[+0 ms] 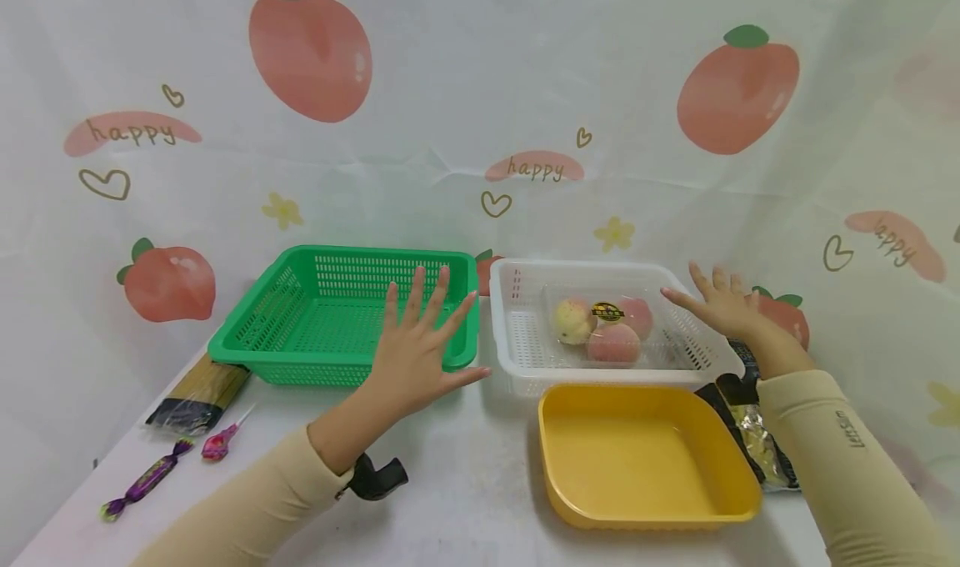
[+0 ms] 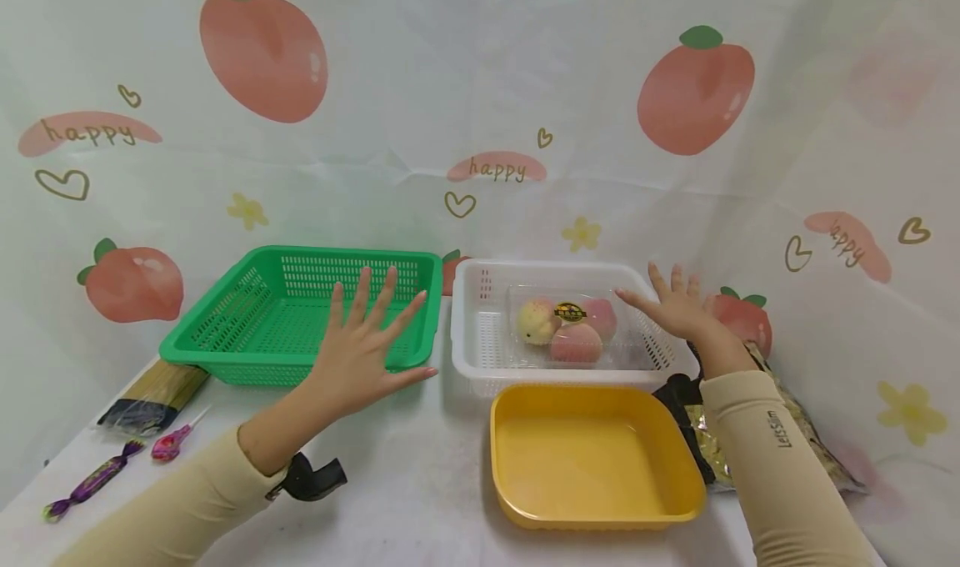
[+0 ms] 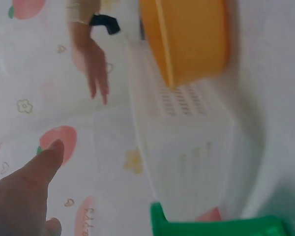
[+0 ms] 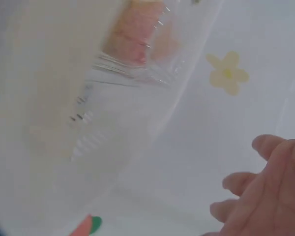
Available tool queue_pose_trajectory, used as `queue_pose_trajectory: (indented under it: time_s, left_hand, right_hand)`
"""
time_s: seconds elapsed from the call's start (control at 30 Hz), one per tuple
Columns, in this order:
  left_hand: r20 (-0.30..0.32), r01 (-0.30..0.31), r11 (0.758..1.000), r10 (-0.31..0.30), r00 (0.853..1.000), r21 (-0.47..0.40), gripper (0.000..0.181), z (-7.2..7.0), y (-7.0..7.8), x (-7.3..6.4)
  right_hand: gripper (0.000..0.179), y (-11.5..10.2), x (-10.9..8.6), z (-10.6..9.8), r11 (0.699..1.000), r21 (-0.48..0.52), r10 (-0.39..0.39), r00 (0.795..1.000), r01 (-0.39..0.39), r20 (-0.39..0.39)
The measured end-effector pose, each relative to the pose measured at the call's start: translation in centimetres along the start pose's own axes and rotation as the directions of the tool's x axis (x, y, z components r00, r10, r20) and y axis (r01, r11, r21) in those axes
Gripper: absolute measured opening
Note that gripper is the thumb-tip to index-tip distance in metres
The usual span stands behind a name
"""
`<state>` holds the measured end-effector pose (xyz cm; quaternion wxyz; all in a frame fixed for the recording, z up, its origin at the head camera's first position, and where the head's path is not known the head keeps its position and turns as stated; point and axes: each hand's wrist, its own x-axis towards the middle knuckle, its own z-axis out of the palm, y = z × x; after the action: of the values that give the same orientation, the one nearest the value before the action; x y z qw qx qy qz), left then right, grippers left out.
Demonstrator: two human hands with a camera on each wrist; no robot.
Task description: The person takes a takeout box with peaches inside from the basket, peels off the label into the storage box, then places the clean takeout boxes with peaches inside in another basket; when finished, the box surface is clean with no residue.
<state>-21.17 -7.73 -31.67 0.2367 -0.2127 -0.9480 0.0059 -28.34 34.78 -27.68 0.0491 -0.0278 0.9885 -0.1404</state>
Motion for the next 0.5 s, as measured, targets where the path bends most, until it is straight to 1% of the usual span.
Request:
queue_pose_trajectory:
  time_s: [0.07,0.13,0.2,0.27,0.33,0.4,0.47,0.5]
  left_hand:
    - [0.036,0.010,0.999,-0.009,0.999,-0.040,0.094,-0.2,0.7,0.6]
    - [0.068,0.016,0.997,-0.011,0.998,-0.072,0.092,-0.5,1.2,1.1]
    - [0.104,0.020,0.994,-0.009,0.995,-0.104,0.091,-0.7,1.8,1.6]
    - [0.140,0.020,0.991,-0.002,0.990,-0.129,0.089,-0.8,2.2,2.1]
    - [0.186,0.020,0.986,0.012,0.983,-0.168,0.088,-0.9,2.6,2.6]
    - [0.239,0.030,0.974,0.025,0.971,-0.223,0.086,-1.0,2.9,3.1]
    - [0.287,0.046,0.953,0.044,0.957,-0.299,0.084,-1.1,3.2,3.7]
    - [0.314,0.058,0.938,0.056,0.948,-0.343,0.083,-1.1,3.3,3.9]
  right_hand:
    - [0.088,0.1,0.9,-0.2,0.997,0.073,0.004,0.999,-0.007,0.043]
    - [0.085,0.4,1.5,-0.3,0.985,0.172,-0.005,0.997,-0.009,0.082]
    - [0.083,0.8,1.9,-0.3,0.962,0.273,-0.021,0.994,-0.010,0.111]
    - [0.079,1.2,2.0,-0.3,0.930,0.368,-0.046,0.990,-0.005,0.131]
    - [0.077,1.6,2.1,-0.1,0.903,0.429,-0.061,0.989,-0.004,0.138]
    - [0.076,2.0,2.2,0.2,0.877,0.480,-0.078,0.986,-0.001,0.144]
    - [0.076,2.5,2.4,0.6,0.845,0.534,-0.085,0.984,-0.012,0.156]
    - [0.076,2.7,2.5,0.8,0.826,0.563,-0.085,0.983,-0.022,0.163]
